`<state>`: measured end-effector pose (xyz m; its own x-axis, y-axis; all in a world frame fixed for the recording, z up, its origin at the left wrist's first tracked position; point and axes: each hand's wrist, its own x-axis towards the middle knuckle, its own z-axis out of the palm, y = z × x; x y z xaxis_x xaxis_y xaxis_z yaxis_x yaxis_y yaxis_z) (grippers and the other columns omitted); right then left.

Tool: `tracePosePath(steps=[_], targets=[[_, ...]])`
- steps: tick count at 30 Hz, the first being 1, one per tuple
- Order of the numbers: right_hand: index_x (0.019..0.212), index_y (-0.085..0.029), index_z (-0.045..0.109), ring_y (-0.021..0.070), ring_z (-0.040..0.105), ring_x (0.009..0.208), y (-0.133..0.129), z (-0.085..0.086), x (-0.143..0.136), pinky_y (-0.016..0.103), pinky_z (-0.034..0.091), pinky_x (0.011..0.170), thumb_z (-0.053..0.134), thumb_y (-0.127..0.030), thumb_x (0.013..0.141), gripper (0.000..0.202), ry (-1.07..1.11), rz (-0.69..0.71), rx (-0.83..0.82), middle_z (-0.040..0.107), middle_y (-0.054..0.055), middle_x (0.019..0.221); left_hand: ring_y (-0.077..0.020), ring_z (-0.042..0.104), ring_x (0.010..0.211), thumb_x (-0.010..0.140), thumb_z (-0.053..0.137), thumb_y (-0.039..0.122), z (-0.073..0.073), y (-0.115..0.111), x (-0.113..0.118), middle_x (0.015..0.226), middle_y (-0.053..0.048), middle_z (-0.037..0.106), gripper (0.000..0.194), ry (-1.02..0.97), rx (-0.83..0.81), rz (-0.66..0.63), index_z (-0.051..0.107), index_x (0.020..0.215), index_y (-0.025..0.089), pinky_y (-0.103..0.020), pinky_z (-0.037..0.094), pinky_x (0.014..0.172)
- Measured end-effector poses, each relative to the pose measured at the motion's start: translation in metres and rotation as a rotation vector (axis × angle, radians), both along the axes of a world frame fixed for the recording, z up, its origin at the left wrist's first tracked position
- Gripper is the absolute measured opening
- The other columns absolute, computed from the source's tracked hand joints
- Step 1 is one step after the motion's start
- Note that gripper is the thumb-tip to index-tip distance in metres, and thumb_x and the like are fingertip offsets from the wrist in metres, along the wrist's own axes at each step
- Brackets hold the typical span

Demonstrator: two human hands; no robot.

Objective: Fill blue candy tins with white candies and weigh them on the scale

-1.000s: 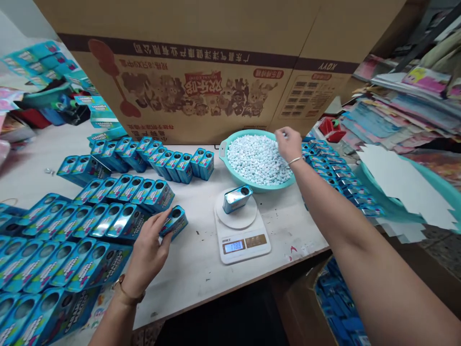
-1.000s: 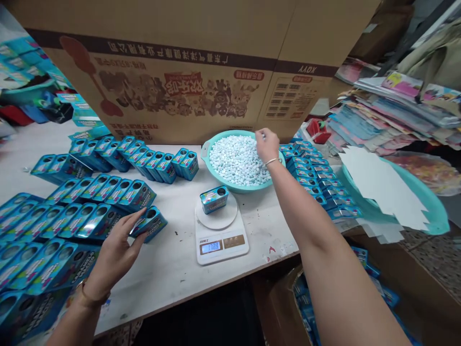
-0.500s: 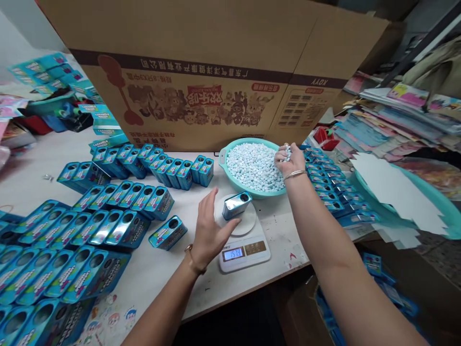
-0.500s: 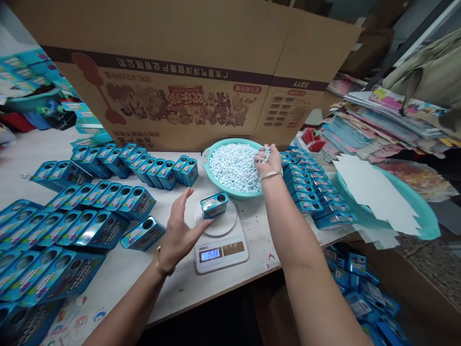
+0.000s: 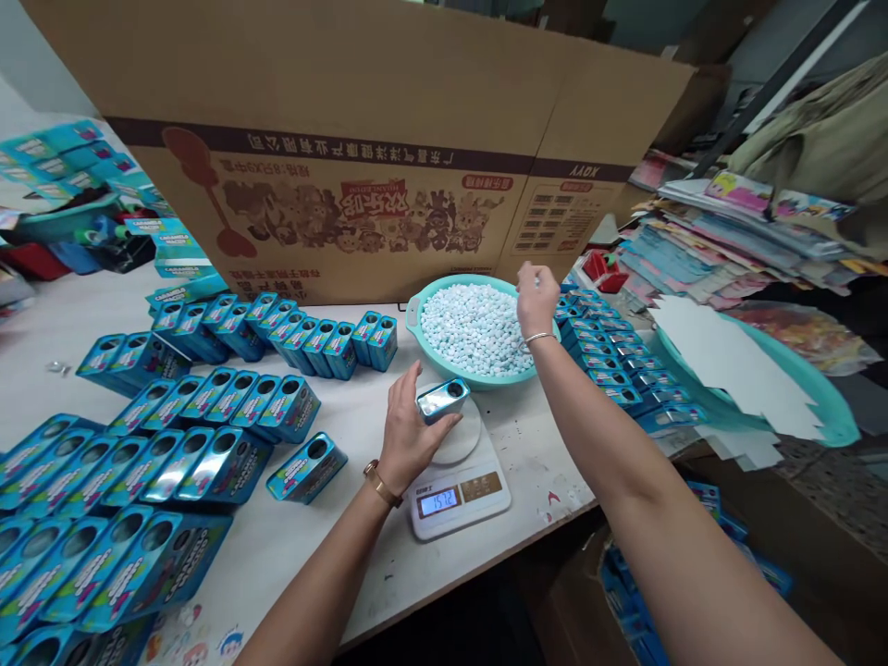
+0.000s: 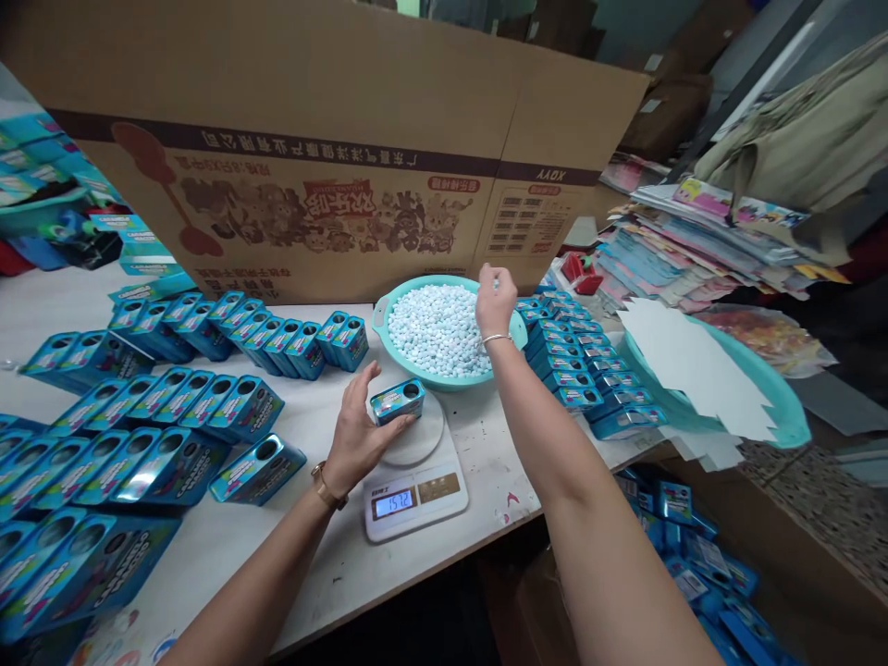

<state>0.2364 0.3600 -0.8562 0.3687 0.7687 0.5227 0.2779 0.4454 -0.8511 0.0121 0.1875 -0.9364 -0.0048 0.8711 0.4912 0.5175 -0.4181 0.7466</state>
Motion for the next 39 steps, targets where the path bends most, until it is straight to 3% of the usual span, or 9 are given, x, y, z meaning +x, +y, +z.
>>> tracePosePath(steps=[4,7,9,12,15,17,34,37,39], targets=[[0.083,-0.021,0.065,0.0259,0.059,0.091,-0.007,0.001,-0.001,0.042,0.045,0.088,0.054,-0.038,0.084,0.020,-0.502,-0.124,0.004,0.068,0.008,0.091,-0.0271,0.060,0.115,0.068,0.078,0.038,-0.020,0.003,0.011,0.122,-0.012,0.062,0.072,-0.245,-0.148,-0.027,0.046,0.130,0.019,-0.045,0.047,0.100],[0.095,-0.020,0.069,0.0282,0.059,0.102,-0.020,-0.003,0.006,0.045,0.043,0.095,0.054,-0.036,0.084,0.025,-0.516,-0.140,0.033,0.068,0.012,0.106,-0.0194,0.067,0.086,0.073,0.072,0.041,-0.016,-0.003,0.016,0.095,-0.004,0.069,0.043,-0.350,-0.247,-0.069,0.056,0.106,0.019,-0.035,0.054,0.083],[0.094,-0.019,0.069,0.0269,0.060,0.099,-0.030,-0.006,0.015,0.044,0.044,0.093,0.054,-0.037,0.084,0.026,-0.446,-0.122,0.048,0.069,0.012,0.102,-0.0177,0.065,0.077,0.073,0.071,0.044,0.010,-0.005,0.016,0.084,-0.002,0.069,0.038,-0.337,-0.228,-0.043,0.057,0.098,0.019,-0.032,0.053,0.076],[0.087,-0.019,0.068,0.0242,0.062,0.090,-0.043,-0.007,0.030,0.041,0.048,0.087,0.055,-0.039,0.083,0.024,-0.350,-0.079,0.060,0.069,0.009,0.091,-0.0191,0.065,0.078,0.073,0.071,0.047,0.075,0.006,0.015,0.085,-0.002,0.069,0.040,-0.129,-0.086,0.051,0.058,0.099,0.020,-0.030,0.050,0.073],[0.082,-0.020,0.067,0.0226,0.061,0.087,-0.052,0.000,0.040,0.038,0.048,0.083,0.054,-0.040,0.083,0.024,-0.274,-0.070,0.093,0.068,0.007,0.086,-0.0230,0.064,0.076,0.075,0.065,0.040,0.132,0.033,0.019,0.080,-0.005,0.068,0.024,0.434,-0.063,0.065,0.060,0.087,0.020,-0.030,0.043,0.066],[0.082,-0.020,0.067,0.0221,0.061,0.087,-0.056,0.004,0.045,0.038,0.048,0.082,0.055,-0.040,0.082,0.024,-0.244,-0.070,0.105,0.069,0.006,0.086,-0.0233,0.063,0.071,0.073,0.064,0.035,0.148,0.048,0.023,0.074,-0.005,0.066,0.016,0.705,-0.157,0.049,0.060,0.080,0.020,-0.029,0.038,0.060],[0.072,-0.020,0.065,0.0208,0.059,0.077,-0.063,-0.002,0.041,0.038,0.048,0.080,0.062,-0.049,0.071,0.029,-0.017,0.055,0.021,0.067,0.004,0.075,-0.0233,0.060,0.065,0.067,0.064,0.037,0.157,0.070,0.024,0.067,-0.005,0.065,0.017,0.842,-0.242,0.040,0.060,0.069,0.021,-0.029,0.035,0.056],[0.075,-0.020,0.064,0.0191,0.058,0.073,-0.064,-0.007,0.038,0.035,0.050,0.070,0.063,-0.054,0.070,0.034,0.051,0.093,-0.034,0.065,0.003,0.074,-0.0210,0.061,0.067,0.068,0.066,0.036,0.153,0.062,0.016,0.067,-0.002,0.065,0.018,0.680,-0.233,-0.030,0.062,0.072,0.019,-0.028,0.040,0.058],[0.076,-0.020,0.064,0.0181,0.058,0.072,-0.067,-0.010,0.035,0.032,0.050,0.065,0.061,-0.056,0.071,0.037,0.101,0.115,-0.082,0.064,0.002,0.074,-0.0196,0.063,0.070,0.065,0.071,0.036,0.144,0.053,0.009,0.073,-0.001,0.068,0.025,0.385,-0.250,-0.133,0.065,0.081,0.017,-0.027,0.045,0.062]])
